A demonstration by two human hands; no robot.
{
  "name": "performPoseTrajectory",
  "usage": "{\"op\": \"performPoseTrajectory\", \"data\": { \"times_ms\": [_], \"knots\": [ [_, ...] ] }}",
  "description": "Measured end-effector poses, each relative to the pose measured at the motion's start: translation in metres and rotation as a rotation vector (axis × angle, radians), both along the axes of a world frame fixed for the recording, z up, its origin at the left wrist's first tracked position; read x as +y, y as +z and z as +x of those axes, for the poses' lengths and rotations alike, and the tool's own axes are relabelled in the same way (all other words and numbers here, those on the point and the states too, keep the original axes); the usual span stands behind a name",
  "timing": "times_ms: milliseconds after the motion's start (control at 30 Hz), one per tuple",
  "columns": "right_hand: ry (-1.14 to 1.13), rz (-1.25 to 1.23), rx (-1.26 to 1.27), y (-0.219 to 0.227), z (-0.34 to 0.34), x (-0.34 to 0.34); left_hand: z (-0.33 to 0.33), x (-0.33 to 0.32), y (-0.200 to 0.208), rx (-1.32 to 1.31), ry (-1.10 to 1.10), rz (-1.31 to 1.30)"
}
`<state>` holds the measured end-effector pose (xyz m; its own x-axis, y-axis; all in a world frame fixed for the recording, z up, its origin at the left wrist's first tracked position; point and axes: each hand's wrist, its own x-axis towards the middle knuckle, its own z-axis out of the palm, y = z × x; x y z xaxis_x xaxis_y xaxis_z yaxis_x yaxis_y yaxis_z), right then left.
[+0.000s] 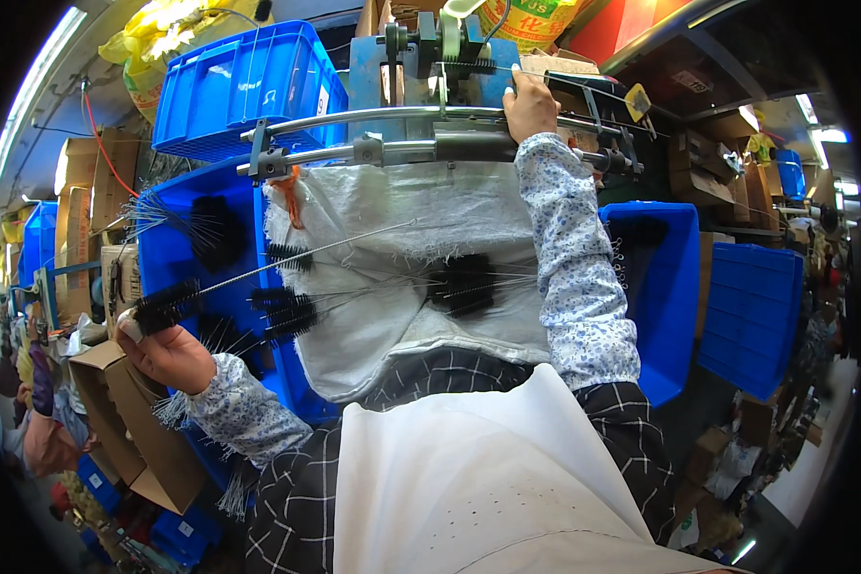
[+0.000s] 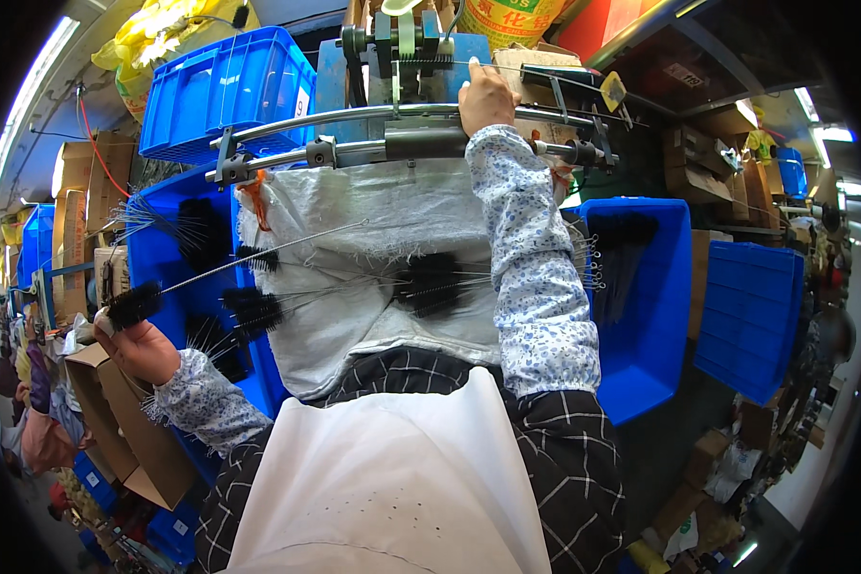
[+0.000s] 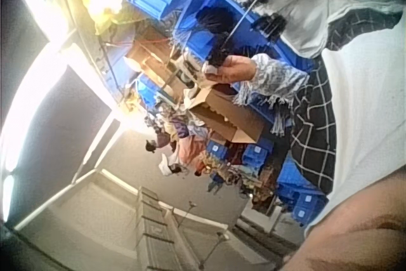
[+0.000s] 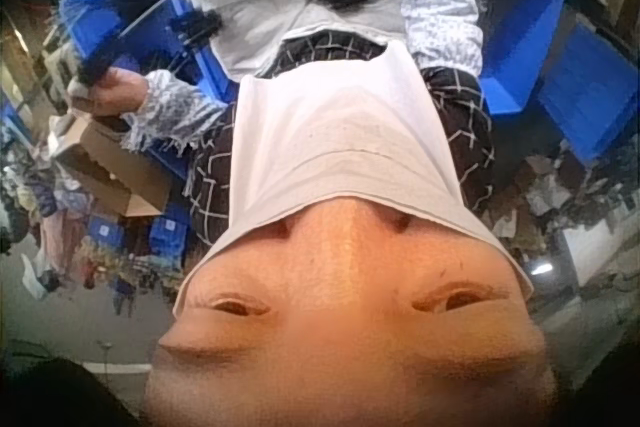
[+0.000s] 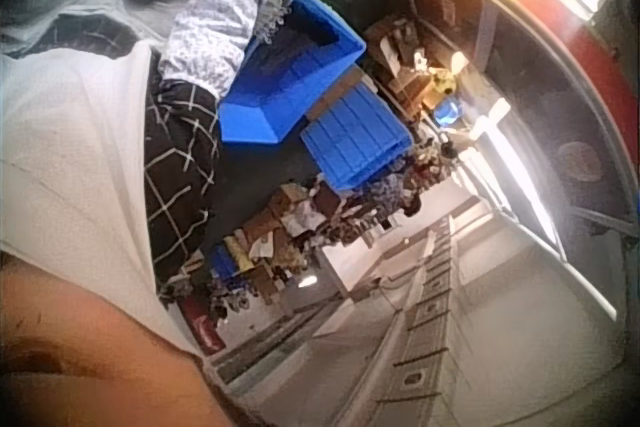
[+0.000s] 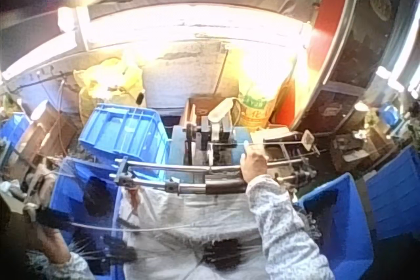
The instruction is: The recorder uses a machine to assemble and trim round black brushes, then uses a blow dryer to finish them.
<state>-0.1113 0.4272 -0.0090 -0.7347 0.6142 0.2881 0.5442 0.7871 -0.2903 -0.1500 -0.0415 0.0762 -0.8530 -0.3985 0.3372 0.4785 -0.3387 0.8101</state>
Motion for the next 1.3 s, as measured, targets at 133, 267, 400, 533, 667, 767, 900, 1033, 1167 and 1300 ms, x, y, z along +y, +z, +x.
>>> {"op": "performPoseTrajectory", "data": {
  "times_ms": [133,267,400,533,667,767,900,1033,1167,1300],
  "knots": [
    [-0.009,0.043,0.011,0.002,0.007,0.009,0.000,0.001,0.001,0.004,-0.018,0.001],
    [0.001,0.022,-0.139,0.006,0.019,0.037,-0.001,0.012,-0.005,0.000,-0.081,0.019],
    [-0.025,0.262,-0.264,0.017,0.014,0.072,0.005,0.036,0.001,-0.031,-0.175,-0.065],
    [0.189,0.198,-0.269,0.011,0.028,0.124,0.012,0.075,0.005,-0.131,-0.400,-0.017],
    [0.321,-0.105,-0.117,0.064,0.071,0.106,0.018,0.089,-0.002,-0.198,-0.558,0.006],
    [0.324,-0.611,-0.386,0.096,0.116,0.058,0.023,0.101,-0.015,-0.216,-0.659,0.011],
    [0.814,-0.818,-0.667,0.117,0.115,-0.038,0.050,0.140,-0.019,-0.348,-0.805,-0.038],
    [0.786,-1.016,-0.536,0.104,0.101,-0.113,0.076,0.172,-0.027,-0.287,-0.964,-0.315],
    [0.806,-0.403,-0.036,0.057,0.084,-0.101,0.038,0.130,-0.036,-0.230,-0.893,-0.520],
    [0.202,0.171,0.004,0.038,0.040,-0.008,-0.016,0.051,-0.060,-0.437,-0.449,-0.834]
  ]
}}
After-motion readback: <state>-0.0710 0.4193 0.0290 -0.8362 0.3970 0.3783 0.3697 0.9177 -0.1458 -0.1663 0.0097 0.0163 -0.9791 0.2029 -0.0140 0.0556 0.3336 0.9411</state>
